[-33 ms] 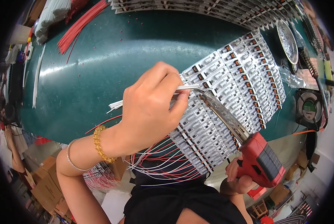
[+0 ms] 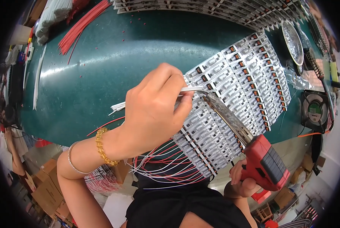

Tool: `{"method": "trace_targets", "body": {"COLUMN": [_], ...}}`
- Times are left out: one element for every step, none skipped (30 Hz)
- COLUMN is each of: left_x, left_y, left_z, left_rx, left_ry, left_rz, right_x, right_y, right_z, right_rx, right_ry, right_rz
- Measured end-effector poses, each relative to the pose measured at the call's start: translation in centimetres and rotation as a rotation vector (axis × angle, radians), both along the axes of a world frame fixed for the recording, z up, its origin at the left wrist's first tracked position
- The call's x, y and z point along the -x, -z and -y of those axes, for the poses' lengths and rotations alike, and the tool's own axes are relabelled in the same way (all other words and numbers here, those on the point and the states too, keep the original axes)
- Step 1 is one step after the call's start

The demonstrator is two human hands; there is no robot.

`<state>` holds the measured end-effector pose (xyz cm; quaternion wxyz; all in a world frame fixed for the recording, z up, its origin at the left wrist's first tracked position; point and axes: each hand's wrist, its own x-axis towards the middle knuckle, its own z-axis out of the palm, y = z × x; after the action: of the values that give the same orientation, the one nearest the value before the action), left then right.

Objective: The person solders red and white wires onto an electronic circuit board using a soldering iron.

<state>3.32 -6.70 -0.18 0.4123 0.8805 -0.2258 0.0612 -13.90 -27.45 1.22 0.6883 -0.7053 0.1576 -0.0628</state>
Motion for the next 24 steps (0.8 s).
{"method": "trace_targets", "body": {"left_x": [0.0,0.0,0.0,-0.1,-0.1,-0.1,-0.1,-0.1,0.0,0.0,0.0,0.0,0.0,0.0,0.0,-0.1,-0.1,-0.1,-0.1,0.0,0.1,0.3,0.5,0.7], "left_y": [0.0,0.1,0.2,0.2,0.2,0.2,0.1,0.1,0.1,0.1,0.1,0.2,0.3,0.3,0.3,0.3,0.2,0.2,0.2,-0.1,-0.5,-0.8,-0.8,-0.8], "left_z": [0.0,0.0,0.0,0.0,0.0,0.0,0.0,0.0,0.0,0.0,0.0,0.0,0.0,0.0,-0.1,-0.1,-0.2,-0.4,-0.5,-0.4,-0.3,-0.3,-0.2,-0.1], "left_rx": [-0.031,-0.031,-0.037,-0.041,-0.041,-0.039,-0.036,-0.036,-0.043,-0.050,-0.051,-0.049,-0.046,-0.047,-0.040,-0.033,-0.034,0.015,0.063,0.062,0.070,0.079,0.078,0.043], "left_ry": [-0.010,-0.012,-0.007,0.001,0.001,0.006,0.010,0.010,0.003,-0.003,0.000,0.006,0.012,0.013,0.014,0.015,0.017,0.013,0.009,0.010,0.007,0.004,0.004,0.023], "left_rz": [0.032,0.031,0.062,0.093,0.093,0.094,0.094,0.094,0.083,0.074,0.075,0.084,0.092,0.093,0.091,0.090,0.092,0.045,-0.001,-0.001,0.013,0.027,0.026,0.019], "right_x": [0.0,0.0,0.1,0.1,0.2,0.2,0.3,0.5,0.5,0.5,0.5,0.4,0.3,0.3,0.3,0.3,0.3,0.4,0.6,1.1,1.4,1.5,1.5,1.6], "right_y": [0.0,0.0,-0.1,-0.1,-0.1,-0.1,-0.2,-0.4,-0.5,-0.4,-0.3,-0.2,-0.1,0.0,0.0,0.0,-0.1,-0.1,0.0,0.0,0.1,0.0,-0.1,-0.2], "right_z": [0.1,0.3,0.4,0.5,0.5,0.5,0.5,0.5,0.5,0.5,0.6,0.6,0.6,0.6,0.6,0.6,0.4,0.3,0.6,0.9,1.1,1.1,1.1,1.1], "right_rx": [0.000,-0.007,-0.015,-0.015,-0.028,-0.040,-0.040,-0.047,-0.054,-0.054,-0.063,-0.072,-0.073,-0.068,-0.063,-0.064,-0.058,-0.052,-0.053,-0.076,-0.098,-0.099,-0.078,-0.057], "right_ry": [-0.002,-0.039,-0.075,-0.075,-0.071,-0.066,-0.066,-0.061,-0.056,-0.054,-0.070,-0.087,-0.085,-0.090,-0.094,-0.093,-0.075,-0.056,-0.055,-0.068,-0.080,-0.080,-0.081,-0.083], "right_rz": [-0.001,0.007,0.014,0.014,0.027,0.040,0.040,0.031,0.023,0.024,0.028,0.033,0.034,0.044,0.054,0.056,0.055,0.055,0.055,0.049,0.042,0.041,0.029,0.016]}}
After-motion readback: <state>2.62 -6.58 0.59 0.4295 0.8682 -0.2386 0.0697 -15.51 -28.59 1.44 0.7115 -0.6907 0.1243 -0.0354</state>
